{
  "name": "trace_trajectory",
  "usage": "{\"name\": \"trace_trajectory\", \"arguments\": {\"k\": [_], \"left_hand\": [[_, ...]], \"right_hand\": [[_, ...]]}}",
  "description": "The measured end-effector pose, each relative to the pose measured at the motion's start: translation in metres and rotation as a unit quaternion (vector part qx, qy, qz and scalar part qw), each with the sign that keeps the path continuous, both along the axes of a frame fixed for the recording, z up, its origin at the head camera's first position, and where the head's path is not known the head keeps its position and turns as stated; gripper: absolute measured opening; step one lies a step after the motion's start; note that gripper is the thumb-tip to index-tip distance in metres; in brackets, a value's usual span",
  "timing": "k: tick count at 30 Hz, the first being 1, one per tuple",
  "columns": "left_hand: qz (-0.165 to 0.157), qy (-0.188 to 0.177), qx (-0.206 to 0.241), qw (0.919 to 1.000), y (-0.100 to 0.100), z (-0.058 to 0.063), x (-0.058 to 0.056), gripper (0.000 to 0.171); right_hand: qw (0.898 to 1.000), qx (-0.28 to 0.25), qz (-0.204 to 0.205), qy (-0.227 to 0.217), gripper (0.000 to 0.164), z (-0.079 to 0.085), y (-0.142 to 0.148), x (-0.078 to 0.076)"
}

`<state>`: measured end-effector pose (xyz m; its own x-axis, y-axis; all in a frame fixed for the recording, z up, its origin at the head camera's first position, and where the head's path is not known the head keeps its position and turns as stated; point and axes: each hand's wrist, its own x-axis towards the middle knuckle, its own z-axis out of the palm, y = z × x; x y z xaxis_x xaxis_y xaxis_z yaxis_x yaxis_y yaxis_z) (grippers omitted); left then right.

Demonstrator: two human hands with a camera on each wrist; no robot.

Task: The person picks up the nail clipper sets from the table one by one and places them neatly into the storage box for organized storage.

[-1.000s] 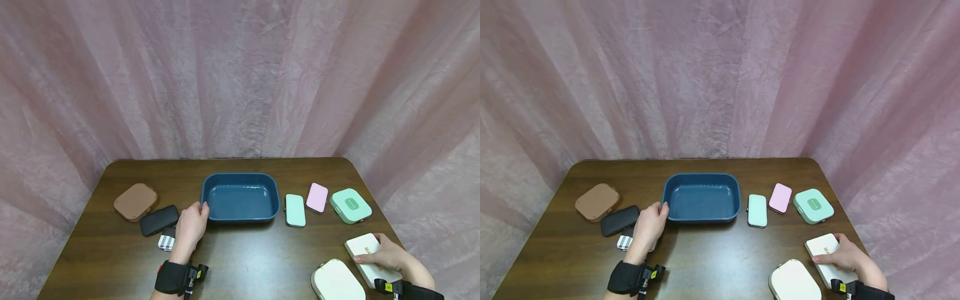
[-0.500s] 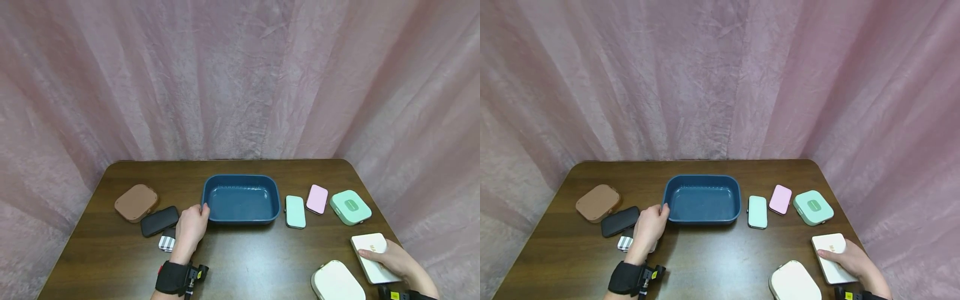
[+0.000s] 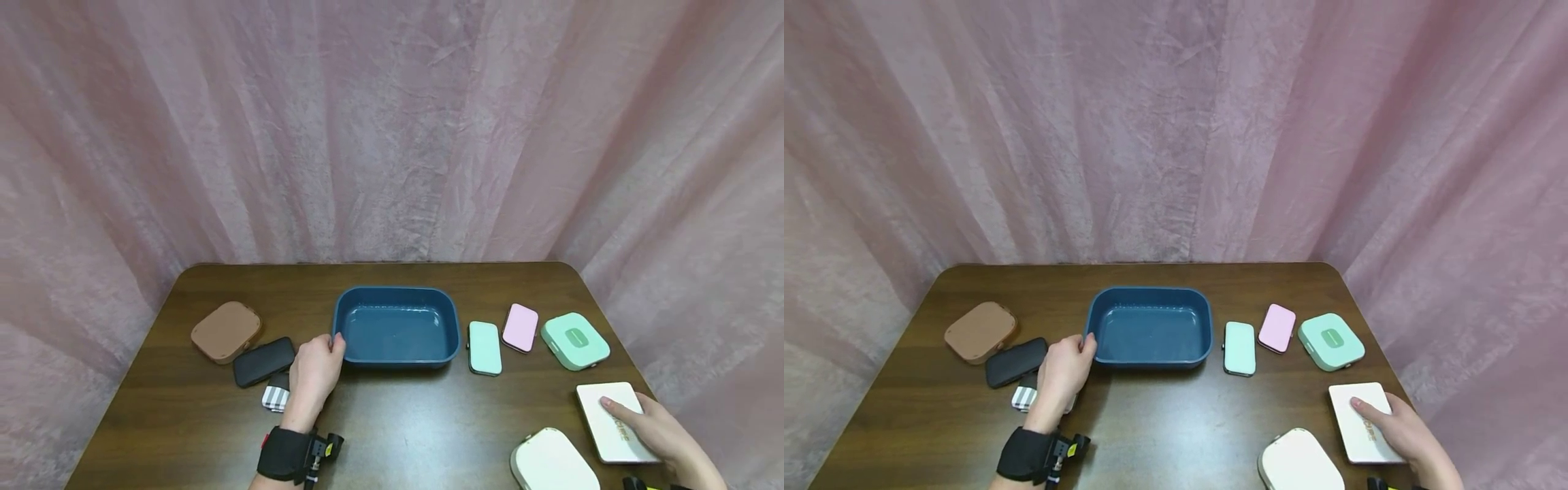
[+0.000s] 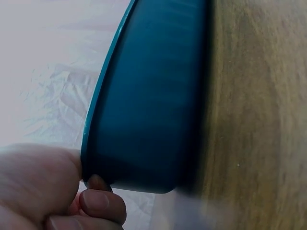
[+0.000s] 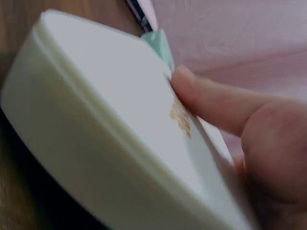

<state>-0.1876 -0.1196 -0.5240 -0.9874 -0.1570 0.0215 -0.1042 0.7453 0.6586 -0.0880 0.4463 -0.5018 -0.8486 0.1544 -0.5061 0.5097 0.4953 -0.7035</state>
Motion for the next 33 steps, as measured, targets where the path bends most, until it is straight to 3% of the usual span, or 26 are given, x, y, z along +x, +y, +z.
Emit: {"name": "trace_trajectory", "arguments": {"k": [7,14,18,22,26,29,33], "left_hand": [[0.018,0.015,0.002,0.9997,0.003,-0.003,0.0,0.036],[0.01,0.021,-0.002,0.9997,0.002,-0.005,-0.001,0.035],[0.005,0.016,-0.003,0.9999,0.004,-0.005,-0.002,0.034],[0.006,0.013,-0.004,0.9999,0.004,-0.004,-0.001,0.033],[0.007,0.015,-0.007,0.9998,0.004,-0.002,-0.001,0.033],[0.006,0.019,-0.008,0.9998,0.004,-0.001,0.0,0.033],[0.004,0.019,-0.008,0.9998,0.003,0.0,0.0,0.033]], "right_hand": [[1.0,-0.011,-0.017,0.018,0.078,0.02,-0.015,-0.003],[0.992,-0.093,-0.022,0.086,0.066,0.037,-0.048,-0.014],[0.971,-0.197,-0.024,0.13,0.049,0.042,-0.074,-0.02],[0.934,-0.33,-0.011,0.135,0.029,0.044,-0.098,-0.028],[0.9,-0.419,-0.001,0.119,0.029,0.045,-0.124,-0.038],[0.891,-0.443,-0.002,0.102,0.029,0.047,-0.142,-0.045],[0.9,-0.428,-0.031,0.071,0.032,0.054,-0.165,-0.052]]}}
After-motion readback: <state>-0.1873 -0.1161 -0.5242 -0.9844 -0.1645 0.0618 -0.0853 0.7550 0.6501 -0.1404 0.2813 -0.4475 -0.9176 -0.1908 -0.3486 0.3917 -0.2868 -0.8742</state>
